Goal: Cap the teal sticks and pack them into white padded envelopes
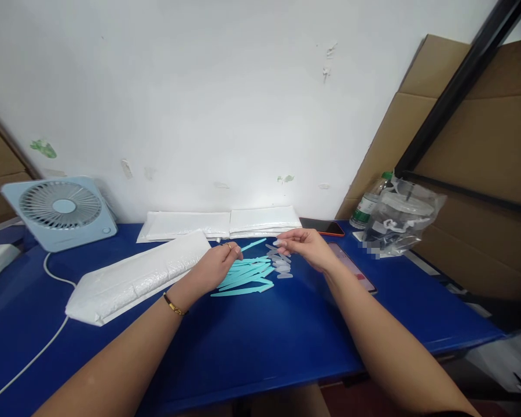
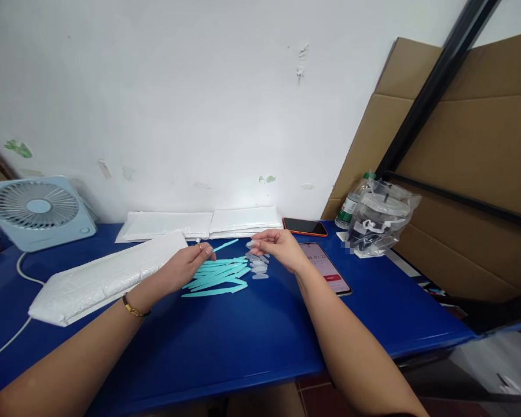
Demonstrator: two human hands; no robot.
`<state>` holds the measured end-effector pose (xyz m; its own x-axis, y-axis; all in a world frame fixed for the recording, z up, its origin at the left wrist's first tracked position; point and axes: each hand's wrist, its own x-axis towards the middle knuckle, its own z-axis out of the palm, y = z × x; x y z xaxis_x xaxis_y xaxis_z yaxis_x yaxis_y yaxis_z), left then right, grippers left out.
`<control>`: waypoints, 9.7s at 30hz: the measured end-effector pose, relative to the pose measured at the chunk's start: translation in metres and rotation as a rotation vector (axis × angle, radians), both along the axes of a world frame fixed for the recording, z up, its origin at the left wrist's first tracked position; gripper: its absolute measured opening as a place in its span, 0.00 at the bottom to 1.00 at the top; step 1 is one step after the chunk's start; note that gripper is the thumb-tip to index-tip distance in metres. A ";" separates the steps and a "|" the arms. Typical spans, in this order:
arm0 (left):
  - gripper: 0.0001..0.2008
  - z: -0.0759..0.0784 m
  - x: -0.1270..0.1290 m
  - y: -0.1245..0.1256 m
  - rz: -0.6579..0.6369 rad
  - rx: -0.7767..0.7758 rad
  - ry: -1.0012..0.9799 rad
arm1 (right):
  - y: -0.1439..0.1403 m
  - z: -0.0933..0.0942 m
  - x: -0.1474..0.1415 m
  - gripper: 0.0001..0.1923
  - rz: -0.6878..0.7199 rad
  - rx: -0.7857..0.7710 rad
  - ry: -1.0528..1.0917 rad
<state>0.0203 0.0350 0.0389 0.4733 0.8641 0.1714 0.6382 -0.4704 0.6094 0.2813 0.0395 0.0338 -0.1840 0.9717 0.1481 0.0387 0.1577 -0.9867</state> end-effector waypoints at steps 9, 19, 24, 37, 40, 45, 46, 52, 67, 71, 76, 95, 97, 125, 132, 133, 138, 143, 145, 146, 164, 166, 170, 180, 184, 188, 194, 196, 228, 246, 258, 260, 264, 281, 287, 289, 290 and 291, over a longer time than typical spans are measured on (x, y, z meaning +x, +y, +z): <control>0.15 -0.001 0.002 0.002 0.073 0.131 0.134 | 0.002 -0.011 -0.022 0.17 -0.053 0.008 0.070; 0.15 -0.002 0.009 -0.001 -0.003 0.149 0.134 | -0.004 -0.016 -0.040 0.17 0.056 0.007 0.051; 0.17 -0.006 0.009 -0.003 -0.047 0.122 0.133 | -0.005 -0.013 -0.037 0.16 0.124 0.008 -0.038; 0.20 -0.025 0.010 -0.011 -0.263 0.064 0.225 | 0.022 -0.035 -0.007 0.14 -0.087 0.221 -0.274; 0.20 -0.019 0.014 -0.022 -0.319 0.041 0.253 | 0.016 -0.039 -0.021 0.11 0.007 0.348 -0.523; 0.13 -0.019 0.017 -0.021 -0.291 0.058 0.232 | 0.020 -0.035 -0.019 0.08 0.018 0.465 -0.735; 0.12 -0.020 0.018 -0.019 -0.266 0.063 0.224 | 0.024 -0.035 -0.017 0.08 -0.046 0.459 -0.766; 0.07 -0.022 0.020 -0.010 -0.156 -0.058 0.225 | 0.046 -0.041 -0.016 0.05 -0.259 0.349 -1.018; 0.10 -0.032 0.002 0.022 0.019 -0.276 -0.200 | 0.025 -0.026 -0.014 0.13 -0.034 0.055 -0.001; 0.11 -0.030 0.000 0.021 0.026 -0.305 -0.251 | 0.019 -0.025 -0.019 0.13 -0.023 0.028 0.090; 0.12 -0.031 0.002 0.020 0.001 -0.293 -0.245 | 0.014 -0.025 -0.027 0.16 0.024 0.012 0.051; 0.09 -0.022 0.008 0.001 -0.141 0.008 0.257 | 0.026 -0.031 -0.003 0.05 -0.001 0.410 -1.107; 0.08 -0.023 0.010 0.000 -0.130 0.043 0.306 | 0.026 -0.031 -0.006 0.04 -0.038 0.449 -1.166; 0.12 -0.024 0.008 0.013 -0.007 0.214 0.190 | 0.005 -0.019 -0.027 0.11 0.126 0.342 -0.685; 0.08 -0.026 0.007 0.011 -0.136 0.127 0.198 | 0.006 -0.005 0.007 0.08 0.296 0.329 -0.808; 0.07 -0.026 0.008 0.010 -0.165 0.101 0.213 | 0.006 -0.005 0.010 0.08 0.332 0.318 -0.831; 0.06 -0.025 0.005 0.010 -0.122 0.047 0.239 | 0.008 -0.009 0.011 0.07 0.372 0.317 -0.871; 0.06 -0.023 -0.003 0.014 -0.060 0.046 0.254 | 0.009 -0.012 0.009 0.07 0.333 0.306 -0.861; 0.06 -0.022 -0.005 0.015 -0.049 0.053 0.274 | 0.008 -0.013 0.009 0.06 0.323 0.311 -0.866; 0.06 -0.022 -0.005 0.015 -0.051 0.055 0.286 | 0.008 -0.014 0.009 0.06 0.317 0.312 -0.871; 0.12 -0.022 -0.007 0.019 -0.148 0.222 0.412 | 0.005 -0.013 -0.002 0.07 0.274 0.438 -0.956; 0.11 -0.022 -0.008 0.020 -0.147 0.217 0.412 | 0.005 -0.013 -0.003 0.07 0.281 0.429 -0.948; 0.11 -0.023 -0.010 0.021 -0.148 0.234 0.425 | 0.005 -0.011 0.001 0.07 0.264 0.391 -0.982; 0.11 -0.026 -0.001 0.017 -0.118 0.297 0.457 | 0.003 -0.017 -0.018 0.07 0.242 0.393 -0.894; 0.10 -0.024 -0.001 0.018 -0.049 0.250 0.376 | 0.005 -0.013 -0.012 0.08 0.180 0.382 -0.875; 0.10 -0.018 -0.004 0.015 -0.161 0.142 0.286 | 0.003 0.003 0.015 0.08 0.219 0.268 -0.868; 0.07 -0.014 -0.003 0.010 -0.276 0.070 0.354 | 0.000 0.008 0.024 0.08 0.346 0.171 -0.957; 0.07 -0.014 -0.003 0.010 -0.266 0.117 0.368 | 0.000 0.004 0.018 0.07 0.366 0.178 -0.984; 0.11 -0.023 -0.002 0.017 -0.127 0.227 0.388 | 0.003 -0.014 -0.020 0.06 0.164 0.303 -0.862; 0.08 -0.013 0.010 -0.004 -0.227 0.028 0.349 | 0.003 -0.001 0.018 0.06 0.257 0.110 -1.004; 0.09 -0.012 0.007 0.001 -0.239 0.199 0.468 | 0.002 -0.004 0.013 0.03 0.309 0.176 -0.940; 0.10 -0.012 0.007 0.003 -0.212 0.241 0.497 | 0.002 -0.005 0.012 0.03 0.298 0.184 -0.939; 0.11 -0.014 0.005 0.007 -0.194 0.272 0.510 | 0.003 -0.008 0.008 0.03 0.265 0.228 -0.936; 0.09 -0.019 0.003 0.012 -0.110 0.263 0.360 | 0.006 -0.005 0.004 0.08 0.233 0.359 -0.848; 0.09 -0.012 0.009 -0.002 -0.381 -0.035 0.240 | 0.006 0.007 0.047 0.10 0.367 0.151 -0.992; 0.09 -0.013 0.010 -0.002 -0.370 -0.033 0.262 | 0.007 0.004 0.046 0.10 0.357 0.135 -1.013; 0.09 -0.013 0.010 -0.001 -0.344 -0.012 0.281 | 0.008 0.002 0.043 0.10 0.349 0.137 -1.012; 0.09 -0.014 0.009 0.000 -0.311 0.016 0.301 | 0.009 0.000 0.039 0.09 0.341 0.143 -1.003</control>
